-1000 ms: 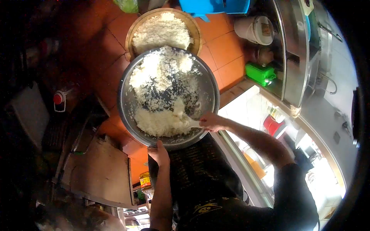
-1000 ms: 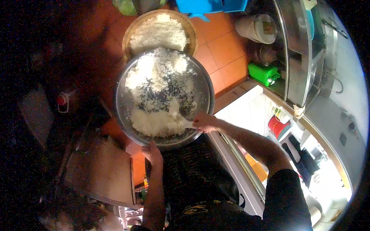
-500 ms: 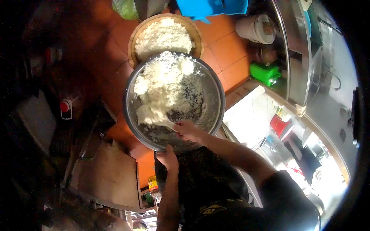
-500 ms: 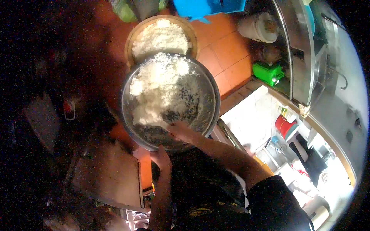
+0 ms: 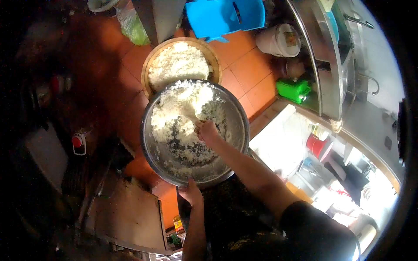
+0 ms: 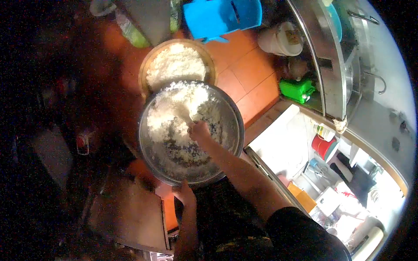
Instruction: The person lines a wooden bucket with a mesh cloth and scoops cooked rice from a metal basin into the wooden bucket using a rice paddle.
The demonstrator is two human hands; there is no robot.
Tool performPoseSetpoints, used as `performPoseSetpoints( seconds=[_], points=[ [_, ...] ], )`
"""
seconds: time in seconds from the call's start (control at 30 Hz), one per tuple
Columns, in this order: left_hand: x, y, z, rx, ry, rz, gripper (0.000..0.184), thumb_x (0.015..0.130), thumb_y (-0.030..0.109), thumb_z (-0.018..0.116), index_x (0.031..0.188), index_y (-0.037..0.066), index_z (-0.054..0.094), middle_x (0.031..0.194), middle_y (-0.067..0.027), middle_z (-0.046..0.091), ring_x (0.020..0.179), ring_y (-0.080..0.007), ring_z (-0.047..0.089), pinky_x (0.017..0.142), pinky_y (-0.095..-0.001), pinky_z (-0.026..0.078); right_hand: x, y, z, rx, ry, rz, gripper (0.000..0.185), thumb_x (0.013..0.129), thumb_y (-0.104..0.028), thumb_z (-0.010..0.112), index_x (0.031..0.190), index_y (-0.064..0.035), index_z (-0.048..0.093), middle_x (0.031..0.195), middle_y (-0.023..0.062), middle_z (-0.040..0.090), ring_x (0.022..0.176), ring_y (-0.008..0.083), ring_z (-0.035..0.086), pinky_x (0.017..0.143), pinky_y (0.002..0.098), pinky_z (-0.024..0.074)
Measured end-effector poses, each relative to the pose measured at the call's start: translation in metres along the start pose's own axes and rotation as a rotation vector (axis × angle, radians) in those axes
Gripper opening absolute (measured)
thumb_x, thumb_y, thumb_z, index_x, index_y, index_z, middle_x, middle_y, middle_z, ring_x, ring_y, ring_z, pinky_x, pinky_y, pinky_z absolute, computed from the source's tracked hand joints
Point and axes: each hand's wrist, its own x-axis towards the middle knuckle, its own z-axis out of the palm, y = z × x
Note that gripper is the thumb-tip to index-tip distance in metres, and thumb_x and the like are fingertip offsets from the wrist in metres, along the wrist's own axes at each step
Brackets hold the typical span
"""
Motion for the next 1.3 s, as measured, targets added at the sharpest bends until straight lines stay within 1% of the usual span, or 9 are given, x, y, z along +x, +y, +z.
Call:
performPoseSetpoints(
  seconds=[0.13, 0.3, 0.6, 0.83, 0.87, 0.97, 1.1, 1.23, 1.3],
  points=[
    [0.034, -0.103, -0.007, -0.069, -0.038, 0.322, 0.02, 0.082, 0.007, 0.06, 0.096, -0.006, 0.057, 0.087, -0.0134, 0.061, 0.07, -0.0245, 0.054, 0.066, -0.0388, 0.043, 0.023, -0.003, -0.028, 0.006, -0.169, -0.099, 0.017, 0.094, -0.017, 0.054, 0.082, -0.0051, 0.058, 0.071, 0.0096, 0.056, 0.053, 0.0173, 0.047, 0.048, 0.0336, 0.0375],
    [0.027, -0.005, 0.029, 0.075, -0.092, 0.232, 0.02, 0.082, 0.007, 0.061, 0.097, -0.006, 0.056, 0.089, -0.0137, 0.06, 0.071, -0.0253, 0.054, 0.066, -0.0394, 0.044, 0.028, -0.017, -0.045, -0.568, -0.038, -0.303, 0.019, 0.092, -0.019, 0.055, 0.081, -0.0051, 0.061, 0.076, 0.0082, 0.059, 0.062, 0.0172, 0.053, 0.055, 0.0362, 0.0429],
    [0.041, 0.013, 0.034, 0.169, -0.109, 0.219, 0.022, 0.083, 0.007, 0.062, 0.098, -0.006, 0.056, 0.091, -0.0141, 0.06, 0.073, -0.0266, 0.055, 0.066, -0.0405, 0.044, -0.009, -0.013, -0.061, -1.006, -0.076, -0.338, 0.021, 0.087, -0.024, 0.057, 0.079, -0.0056, 0.065, 0.079, 0.0077, 0.062, 0.071, 0.0192, 0.06, 0.065, 0.0396, 0.0487],
    [0.027, -0.017, 0.013, 0.089, -0.07, 0.206, 0.023, 0.083, 0.007, 0.064, 0.099, -0.006, 0.056, 0.093, -0.0145, 0.06, 0.075, -0.0277, 0.056, 0.065, -0.0414, 0.045, 0.009, 0.034, -0.079, -2.172, -0.532, -0.556, 0.021, 0.082, -0.027, 0.06, 0.076, -0.0071, 0.065, 0.073, 0.0103, 0.059, 0.068, 0.0242, 0.058, 0.066, 0.0403, 0.0473],
    [0.025, -0.019, 0.013, 0.077, -0.066, 0.189, 0.023, 0.083, 0.007, 0.064, 0.1, -0.006, 0.056, 0.094, -0.0145, 0.06, 0.075, -0.0278, 0.056, 0.065, -0.0416, 0.045, 0.022, 0.031, -0.063, -2.159, -0.492, -0.316, 0.026, 0.086, -0.029, 0.057, 0.082, -0.0047, 0.065, 0.076, 0.0115, 0.059, 0.069, 0.0236, 0.058, 0.065, 0.0403, 0.0476],
    [0.018, -0.019, 0.014, 0.073, -0.06, 0.148, 0.023, 0.083, 0.007, 0.064, 0.1, -0.006, 0.055, 0.095, -0.0147, 0.059, 0.076, -0.0283, 0.056, 0.065, -0.0419, 0.045, 0.061, 0.052, -0.039, -2.134, -0.137, -0.702, 0.026, 0.093, -0.026, 0.053, 0.093, -0.0017, 0.063, 0.079, 0.0119, 0.059, 0.069, 0.0205, 0.058, 0.062, 0.0371, 0.0488],
    [0.014, -0.017, 0.011, 0.096, -0.03, 0.132, 0.024, 0.083, 0.007, 0.065, 0.101, -0.006, 0.055, 0.096, -0.0149, 0.059, 0.077, -0.0289, 0.056, 0.065, -0.0425, 0.045, 0.114, 0.088, -0.029, -1.078, -0.123, -0.585, 0.019, 0.095, -0.017, 0.052, 0.101, 0.0005, 0.056, 0.074, 0.0096, 0.055, 0.061, 0.0168, 0.052, 0.053, 0.0343, 0.0434],
    [0.017, -0.022, 0.011, 0.164, 0.013, 0.19, 0.025, 0.084, 0.007, 0.066, 0.101, -0.006, 0.055, 0.097, -0.0151, 0.059, 0.078, -0.0295, 0.056, 0.065, -0.043, 0.046, 0.088, 0.036, -0.023, -0.593, -0.237, -0.361, 0.016, 0.096, -0.015, 0.051, 0.097, 0.0007, 0.054, 0.068, 0.0088, 0.052, 0.053, 0.0157, 0.047, 0.046, 0.034, 0.0389],
    [0.023, -0.039, 0.007, 0.42, 0.104, 0.431, 0.025, 0.084, 0.008, 0.066, 0.102, -0.006, 0.055, 0.098, -0.0152, 0.059, 0.079, -0.0298, 0.057, 0.065, -0.0432, 0.046, 0.049, 0.009, -0.026, 0.194, -0.327, -0.34, 0.017, 0.097, -0.016, 0.05, 0.092, 0.0002, 0.055, 0.066, 0.0093, 0.052, 0.05, 0.0158, 0.046, 0.045, 0.0334, 0.0379]
  ],
)
